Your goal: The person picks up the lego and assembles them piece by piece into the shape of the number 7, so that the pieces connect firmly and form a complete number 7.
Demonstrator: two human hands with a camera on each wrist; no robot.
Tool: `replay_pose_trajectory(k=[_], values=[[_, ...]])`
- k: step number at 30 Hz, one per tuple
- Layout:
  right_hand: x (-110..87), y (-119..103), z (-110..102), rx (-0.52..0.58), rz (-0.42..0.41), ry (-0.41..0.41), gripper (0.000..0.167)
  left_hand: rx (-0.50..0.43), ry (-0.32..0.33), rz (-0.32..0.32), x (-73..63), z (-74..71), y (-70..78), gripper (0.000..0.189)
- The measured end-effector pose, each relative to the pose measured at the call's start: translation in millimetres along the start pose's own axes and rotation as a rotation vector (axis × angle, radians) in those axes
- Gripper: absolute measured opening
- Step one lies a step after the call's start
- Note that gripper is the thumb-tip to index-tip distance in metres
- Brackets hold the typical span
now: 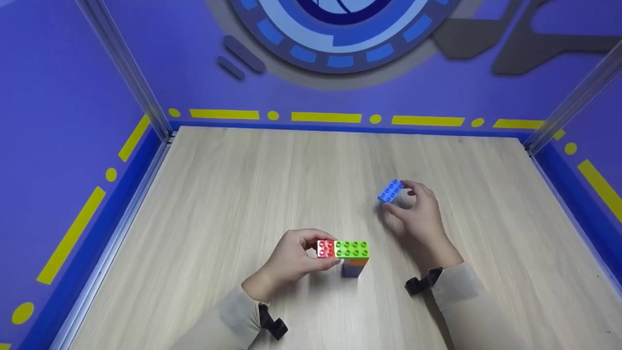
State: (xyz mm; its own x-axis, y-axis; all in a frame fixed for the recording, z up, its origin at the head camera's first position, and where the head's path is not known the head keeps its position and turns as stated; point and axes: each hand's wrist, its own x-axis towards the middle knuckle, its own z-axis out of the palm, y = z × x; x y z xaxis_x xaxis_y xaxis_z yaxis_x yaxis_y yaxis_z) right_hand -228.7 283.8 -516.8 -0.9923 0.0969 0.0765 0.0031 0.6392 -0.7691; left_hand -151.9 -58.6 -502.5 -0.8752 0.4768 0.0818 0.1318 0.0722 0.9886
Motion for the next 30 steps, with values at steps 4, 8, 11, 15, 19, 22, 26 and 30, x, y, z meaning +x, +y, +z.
replay_pose_trajectory(k=[4, 8, 11, 15, 19, 22, 26, 30], values=[[-2.2, -6, 2, 0.039, -0.018, -0.009, 0.089, 0.009, 0.003, -0.001, 0.2, 0.0, 0.2, 0.035], [-3.6, -11, 4, 0.066, -0.056, -0.015, 0.093, 0.013, 0.0, 0.002, 0.9, -0.1, -0.3, 0.035], [-5.4, -15, 6, 0.091, -0.083, -0.019, 0.088, 0.008, -0.001, 0.005, 0.9, 0.1, -0.5, 0.034], [-9.6, -18, 7, 0.176, -0.097, -0.035, 0.079, 0.002, -0.001, 0.011, 0.7, 0.8, 0.2, 0.034], [-13.6, -20, 9, 0.324, -0.091, -0.067, 0.074, -0.005, 0.001, 0.015, 0.5, 1.5, 1.2, 0.034], [-16.5, -23, 8, 0.386, -0.085, -0.069, 0.073, -0.009, 0.003, 0.012, 0.4, 1.8, 1.7, 0.034], [-20.8, -28, 7, 0.359, -0.063, -0.051, 0.071, -0.011, 0.007, 0.009, 0.2, 1.9, 1.4, 0.035], [-23.1, -29, 6, 0.348, -0.063, -0.021, 0.063, -0.005, 0.007, 0.007, 0.4, 1.7, 1.3, 0.034]])
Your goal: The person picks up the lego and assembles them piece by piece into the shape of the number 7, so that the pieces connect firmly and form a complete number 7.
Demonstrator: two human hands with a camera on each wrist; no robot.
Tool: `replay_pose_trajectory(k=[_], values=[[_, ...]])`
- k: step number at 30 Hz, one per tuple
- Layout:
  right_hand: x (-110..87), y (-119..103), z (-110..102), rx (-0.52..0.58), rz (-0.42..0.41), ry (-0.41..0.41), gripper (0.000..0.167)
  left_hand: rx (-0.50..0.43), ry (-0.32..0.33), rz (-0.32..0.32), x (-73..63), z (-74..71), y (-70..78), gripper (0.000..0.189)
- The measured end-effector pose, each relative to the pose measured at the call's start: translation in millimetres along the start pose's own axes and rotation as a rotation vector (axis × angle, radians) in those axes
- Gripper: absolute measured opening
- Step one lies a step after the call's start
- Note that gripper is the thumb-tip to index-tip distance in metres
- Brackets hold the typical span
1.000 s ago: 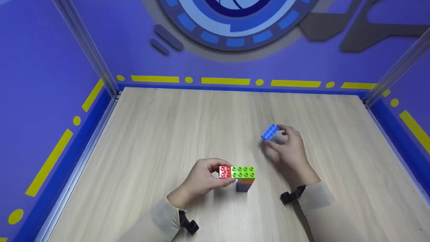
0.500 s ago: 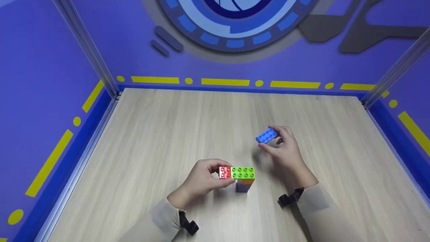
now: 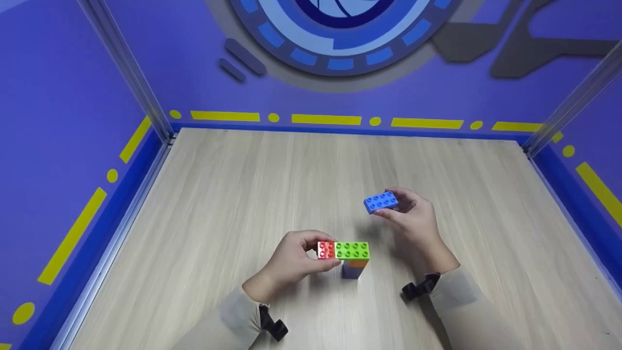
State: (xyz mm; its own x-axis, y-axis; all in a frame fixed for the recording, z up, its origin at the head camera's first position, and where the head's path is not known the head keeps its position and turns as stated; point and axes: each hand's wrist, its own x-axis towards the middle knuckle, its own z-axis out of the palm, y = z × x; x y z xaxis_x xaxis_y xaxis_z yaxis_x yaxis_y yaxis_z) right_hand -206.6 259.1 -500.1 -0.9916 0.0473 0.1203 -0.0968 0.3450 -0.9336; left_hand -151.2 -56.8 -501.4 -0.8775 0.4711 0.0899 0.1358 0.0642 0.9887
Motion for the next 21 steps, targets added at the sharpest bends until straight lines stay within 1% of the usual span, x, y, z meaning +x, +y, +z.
replay_pose_trajectory(k=[4, 8, 11, 16, 21], values=[[-2.2, 0, 1, 0.029, -0.027, 0.026, 0.056, 0.003, 0.002, -0.011, 0.1, -0.1, 0.0, 0.034], [-5.1, -6, 3, 0.127, -0.058, 0.029, 0.049, -0.002, 0.004, -0.021, 0.3, 0.2, -0.8, 0.034], [-7.2, -11, 4, 0.186, -0.088, 0.026, 0.044, 0.006, 0.003, -0.013, 0.3, 0.2, -1.4, 0.034], [-11.1, -16, 6, 0.212, -0.161, 0.016, 0.039, 0.029, 0.006, 0.007, 0.0, 0.1, -1.7, 0.034], [-16.1, -22, 8, 0.234, -0.251, -0.017, 0.041, 0.02, 0.006, -0.008, -0.2, 0.2, -1.7, 0.035]])
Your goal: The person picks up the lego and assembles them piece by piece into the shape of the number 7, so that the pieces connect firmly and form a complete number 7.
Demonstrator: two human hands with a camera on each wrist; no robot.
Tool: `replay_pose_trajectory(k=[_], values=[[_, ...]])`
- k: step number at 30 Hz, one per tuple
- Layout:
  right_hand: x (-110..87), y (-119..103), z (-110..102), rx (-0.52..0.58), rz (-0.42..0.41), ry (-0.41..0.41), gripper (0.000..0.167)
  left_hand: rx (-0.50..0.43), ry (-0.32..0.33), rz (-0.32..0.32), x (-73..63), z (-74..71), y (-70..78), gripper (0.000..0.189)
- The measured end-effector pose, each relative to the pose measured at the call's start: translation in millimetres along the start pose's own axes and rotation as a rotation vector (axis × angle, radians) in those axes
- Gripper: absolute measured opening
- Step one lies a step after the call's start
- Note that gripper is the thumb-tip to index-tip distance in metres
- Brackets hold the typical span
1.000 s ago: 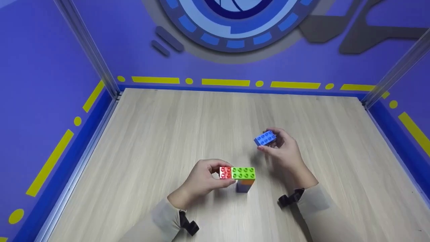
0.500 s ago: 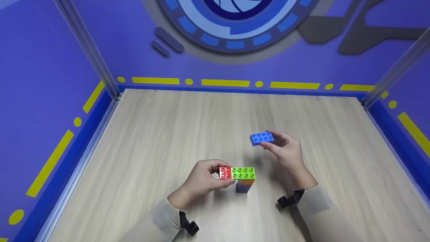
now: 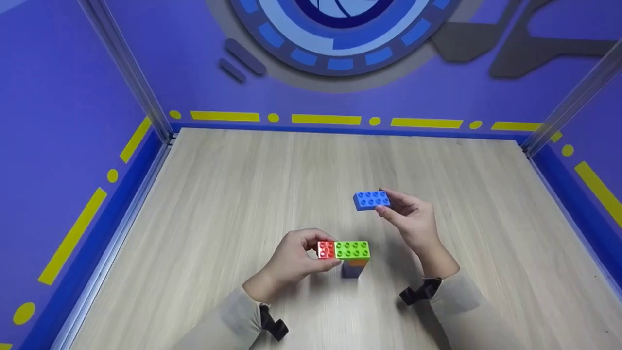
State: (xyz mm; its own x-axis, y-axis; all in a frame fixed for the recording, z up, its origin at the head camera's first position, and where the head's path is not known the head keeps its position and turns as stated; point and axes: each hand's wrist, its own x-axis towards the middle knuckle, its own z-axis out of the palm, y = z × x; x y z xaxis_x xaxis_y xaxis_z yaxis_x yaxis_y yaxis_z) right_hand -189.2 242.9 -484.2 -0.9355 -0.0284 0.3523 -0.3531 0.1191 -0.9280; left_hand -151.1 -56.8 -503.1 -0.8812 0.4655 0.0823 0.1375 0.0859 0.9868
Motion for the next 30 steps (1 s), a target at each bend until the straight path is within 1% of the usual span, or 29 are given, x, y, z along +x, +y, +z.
replay_pose_trajectory(k=[3, 7, 11, 15, 21, 24, 30], values=[[-1.9, -4, 3, 0.019, -0.052, -0.018, 0.041, 0.003, 0.003, -0.003, 0.2, -0.1, 0.5, 0.034], [-4.9, -12, 9, 0.012, -0.114, -0.006, 0.039, 0.012, -0.004, 0.004, 0.7, -1.0, 1.0, 0.034], [-9.3, -18, 13, -0.015, -0.146, 0.007, 0.037, 0.012, -0.017, 0.002, 1.0, -1.8, 0.7, 0.035], [-15.0, -21, 18, -0.014, -0.173, -0.008, 0.036, -0.003, -0.023, -0.003, 1.3, -1.8, 0.3, 0.035], [-22.3, -24, 28, 0.027, -0.238, -0.058, 0.037, -0.011, -0.022, 0.009, 0.9, -1.6, 0.3, 0.035], [-25.4, -23, 32, 0.047, -0.251, -0.099, 0.037, -0.002, -0.024, 0.019, 0.1, -1.8, 1.3, 0.035], [-30.0, -18, 41, 0.024, -0.261, -0.193, 0.038, 0.031, -0.028, 0.048, 0.1, -2.6, 0.7, 0.038]])
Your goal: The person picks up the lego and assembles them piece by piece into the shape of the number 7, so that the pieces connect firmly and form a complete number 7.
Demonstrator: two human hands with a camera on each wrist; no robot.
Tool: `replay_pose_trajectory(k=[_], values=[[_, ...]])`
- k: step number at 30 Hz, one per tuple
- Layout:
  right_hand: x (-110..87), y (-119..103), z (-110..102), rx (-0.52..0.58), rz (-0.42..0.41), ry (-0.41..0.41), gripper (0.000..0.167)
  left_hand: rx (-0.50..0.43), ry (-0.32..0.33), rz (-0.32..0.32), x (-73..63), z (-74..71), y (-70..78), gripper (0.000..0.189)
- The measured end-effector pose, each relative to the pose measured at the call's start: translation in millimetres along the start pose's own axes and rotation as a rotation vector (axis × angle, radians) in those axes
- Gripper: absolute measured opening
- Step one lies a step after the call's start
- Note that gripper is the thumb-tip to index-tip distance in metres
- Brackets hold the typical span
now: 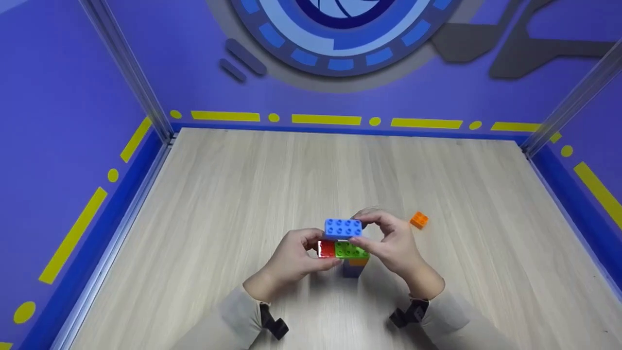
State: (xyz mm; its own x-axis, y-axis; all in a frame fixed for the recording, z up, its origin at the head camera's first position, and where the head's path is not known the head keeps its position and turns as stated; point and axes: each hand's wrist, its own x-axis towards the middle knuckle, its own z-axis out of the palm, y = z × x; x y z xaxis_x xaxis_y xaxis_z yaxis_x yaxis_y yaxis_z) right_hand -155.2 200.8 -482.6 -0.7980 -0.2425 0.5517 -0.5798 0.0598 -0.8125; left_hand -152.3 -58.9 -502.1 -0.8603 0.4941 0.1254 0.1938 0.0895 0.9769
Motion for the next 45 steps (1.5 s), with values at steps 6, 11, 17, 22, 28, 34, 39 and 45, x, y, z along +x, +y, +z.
replay_pose_trajectory(k=[6, 11, 17, 22, 28, 34, 39, 45], values=[[-3.4, 3, 6, -0.038, 0.005, -0.078, 0.041, -0.03, -0.01, 0.026, 0.8, 0.2, -1.9, 0.041], [-5.7, 8, 10, -0.07, -0.028, -0.153, 0.038, -0.051, 0.003, 0.025, 0.6, 1.1, -1.4, 0.034], [-3.6, 15, 10, -0.149, -0.281, -0.204, 0.034, -0.041, -0.001, 0.018, 0.2, 0.8, -0.9, 0.034], [1.2, 18, 10, -0.213, -0.493, -0.211, 0.023, -0.032, 0.01, 0.028, 0.2, 1.3, -1.5, 0.033], [2.2, 21, 8, -0.292, -0.581, -0.229, 0.025, -0.033, 0.017, 0.026, 0.2, 0.9, -1.0, 0.032], [1.3, 20, 3, -0.495, -0.635, -0.282, 0.036, -0.039, 0.014, 0.023, 0.2, 1.0, 0.3, 0.032], [2.2, 18, 4, -0.569, -0.671, -0.265, 0.031, -0.047, 0.004, 0.038, 0.8, 1.4, 1.3, 0.031], [2.8, 16, 4, -0.59, -0.682, -0.246, 0.025, -0.048, 0.006, 0.053, 1.0, 0.7, 0.8, 0.032]])
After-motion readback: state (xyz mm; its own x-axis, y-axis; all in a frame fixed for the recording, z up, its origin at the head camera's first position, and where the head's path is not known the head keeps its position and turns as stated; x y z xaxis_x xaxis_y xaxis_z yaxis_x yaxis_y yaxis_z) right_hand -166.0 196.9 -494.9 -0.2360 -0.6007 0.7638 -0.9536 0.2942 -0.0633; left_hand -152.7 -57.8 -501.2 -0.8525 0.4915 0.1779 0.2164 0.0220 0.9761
